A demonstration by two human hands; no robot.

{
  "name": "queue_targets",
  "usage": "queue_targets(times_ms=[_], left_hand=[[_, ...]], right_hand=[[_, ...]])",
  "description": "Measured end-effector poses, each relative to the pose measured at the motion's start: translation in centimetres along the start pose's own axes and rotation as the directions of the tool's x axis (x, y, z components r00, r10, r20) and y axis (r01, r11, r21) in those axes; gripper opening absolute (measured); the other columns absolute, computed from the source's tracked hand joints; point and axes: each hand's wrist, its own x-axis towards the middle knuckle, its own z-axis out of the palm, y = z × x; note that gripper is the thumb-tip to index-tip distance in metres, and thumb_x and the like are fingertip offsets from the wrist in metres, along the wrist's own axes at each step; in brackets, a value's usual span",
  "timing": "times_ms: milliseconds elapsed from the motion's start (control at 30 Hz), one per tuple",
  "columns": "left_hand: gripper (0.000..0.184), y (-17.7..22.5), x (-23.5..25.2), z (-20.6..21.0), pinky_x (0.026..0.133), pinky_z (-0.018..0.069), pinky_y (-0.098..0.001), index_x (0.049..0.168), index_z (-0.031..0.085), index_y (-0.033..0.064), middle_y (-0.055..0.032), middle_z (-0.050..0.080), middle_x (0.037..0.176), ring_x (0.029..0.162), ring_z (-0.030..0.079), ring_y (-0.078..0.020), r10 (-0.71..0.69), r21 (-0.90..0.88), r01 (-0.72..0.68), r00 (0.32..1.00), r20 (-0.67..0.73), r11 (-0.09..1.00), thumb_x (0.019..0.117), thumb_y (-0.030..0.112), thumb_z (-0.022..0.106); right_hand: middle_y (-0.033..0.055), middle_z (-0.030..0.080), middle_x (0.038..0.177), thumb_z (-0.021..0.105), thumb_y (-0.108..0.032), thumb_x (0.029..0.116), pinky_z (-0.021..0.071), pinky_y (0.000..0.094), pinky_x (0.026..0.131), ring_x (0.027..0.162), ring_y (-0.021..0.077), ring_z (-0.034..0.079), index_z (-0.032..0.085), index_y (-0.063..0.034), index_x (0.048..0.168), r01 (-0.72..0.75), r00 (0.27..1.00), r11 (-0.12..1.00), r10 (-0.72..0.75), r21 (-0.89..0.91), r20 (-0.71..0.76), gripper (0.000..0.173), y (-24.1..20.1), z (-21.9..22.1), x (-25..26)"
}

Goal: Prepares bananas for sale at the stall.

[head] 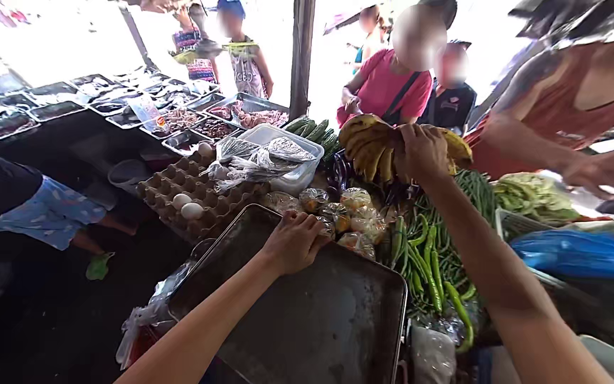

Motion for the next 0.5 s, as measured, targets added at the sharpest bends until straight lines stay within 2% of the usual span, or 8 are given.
queue_targets(times_ms=[67,133,200,267,333,367,433,500], left_hand=[[0.036,1.0,-0.8,0.1,0.104,0.0458,-0.0516,0.125,0.066,0.0042,-0.0154,0.068,0.122,0.115,0.066,-0.0311,0.046,0.19,-0.012,0.983,-0.177,0.982,0.1088,0.027,0.043],[0.037,3.4,-2.4,-1.7,0.106,0.0429,-0.0567,0.135,0.062,0.0026,-0.0191,0.063,0.133,0.123,0.062,-0.0353,-0.004,0.254,0.026,0.996,-0.087,0.967,0.0987,0.003,0.056],[0.043,6.5,-5.8,-3.5,0.111,0.0369,-0.0602,0.138,0.059,0.0013,-0.0214,0.059,0.139,0.129,0.057,-0.0384,-0.118,0.094,0.118,0.993,-0.006,0.989,0.0957,-0.001,0.06],[0.025,8.7,-11.4,-3.2,0.105,0.0476,-0.0498,0.119,0.071,0.0068,-0.0129,0.07,0.118,0.113,0.067,-0.0293,-0.134,-0.001,0.137,0.964,-0.229,0.991,0.0971,0.011,0.061],[0.018,9.6,-17.5,-2.1,0.097,0.052,-0.0375,0.104,0.076,0.0114,-0.0041,0.074,0.098,0.098,0.07,-0.0188,-0.185,-0.067,0.177,0.819,-0.543,0.982,0.097,0.017,0.06],[0.016,9.8,-20.4,-1.3,0.095,0.0499,-0.0339,0.103,0.074,0.0109,-0.0031,0.073,0.094,0.095,0.068,-0.0167,-0.219,-0.108,0.196,0.729,-0.648,0.975,0.0984,0.018,0.06],[0.014,9.8,-26.0,1.5,0.096,0.0461,-0.0291,0.105,0.068,0.0116,-0.002,0.068,0.095,0.097,0.062,-0.0148,-0.295,-0.174,0.248,0.626,-0.722,0.953,0.1006,0.02,0.059],[0.015,9.8,-30.7,4.8,0.098,0.0467,-0.027,0.105,0.067,0.011,-0.003,0.067,0.095,0.1,0.062,-0.0152,-0.387,-0.246,0.303,0.631,-0.673,0.921,0.1008,0.021,0.057]], right_hand=[[0.0277,0.069,0.117,0.06,-0.02,0.1003,0.0483,0.0693,0.093,0.109,0.0507,0.066,0.064,0.0019,0.124,-0.042,0.999,0.997,0.041,0.068,0.012,0.033,-3.2,-4.7,-1.3],[0.0259,0.071,0.112,0.065,-0.022,0.0975,0.0486,0.0741,0.081,0.101,0.0518,0.068,0.068,-0.0029,0.123,-0.103,0.995,0.978,0.099,0.179,0.034,0.032,-6.3,-8.0,-3.6],[0.0248,0.072,0.102,0.068,-0.019,0.0967,0.0497,0.0719,0.074,0.091,0.0488,0.069,0.069,-0.0057,0.121,-0.12,0.993,0.941,0.109,0.317,0.052,0.028,-9.2,-9.8,-6.4],[0.0198,0.072,0.1,0.07,-0.013,0.0961,0.0541,0.0618,0.076,0.087,0.0371,0.07,0.071,-0.0065,0.118,-0.164,0.985,0.879,0.119,0.447,0.127,0.023,-12.6,-11.5,-9.1],[0.0107,0.074,0.097,0.069,-0.008,0.0956,0.0576,0.0442,0.077,0.083,0.0198,0.07,0.073,-0.0079,0.114,-0.25,0.96,0.795,0.132,0.552,0.245,0.018,-16.1,-12.9,-10.7],[0.0065,0.074,0.095,0.069,-0.007,0.0948,0.0582,0.0373,0.077,0.082,0.0128,0.07,0.074,-0.009,0.111,-0.304,0.94,0.745,0.133,0.594,0.314,0.017,-17.7,-13.4,-11.3],[0.0004,0.075,0.093,0.07,-0.006,0.0928,0.0588,0.0262,0.077,0.081,0.0031,0.069,0.075,-0.0098,0.108,-0.412,0.887,0.65,0.124,0.639,0.445,0.016,-20.6,-14.1,-12.3],[-0.0009,0.075,0.09,0.072,-0.007,0.0932,0.0575,0.0219,0.074,0.078,0.0004,0.068,0.075,-0.0084,0.104,-0.495,0.833,0.594,0.116,0.634,0.542,0.012,-23.2,-14.3,-13.1]])
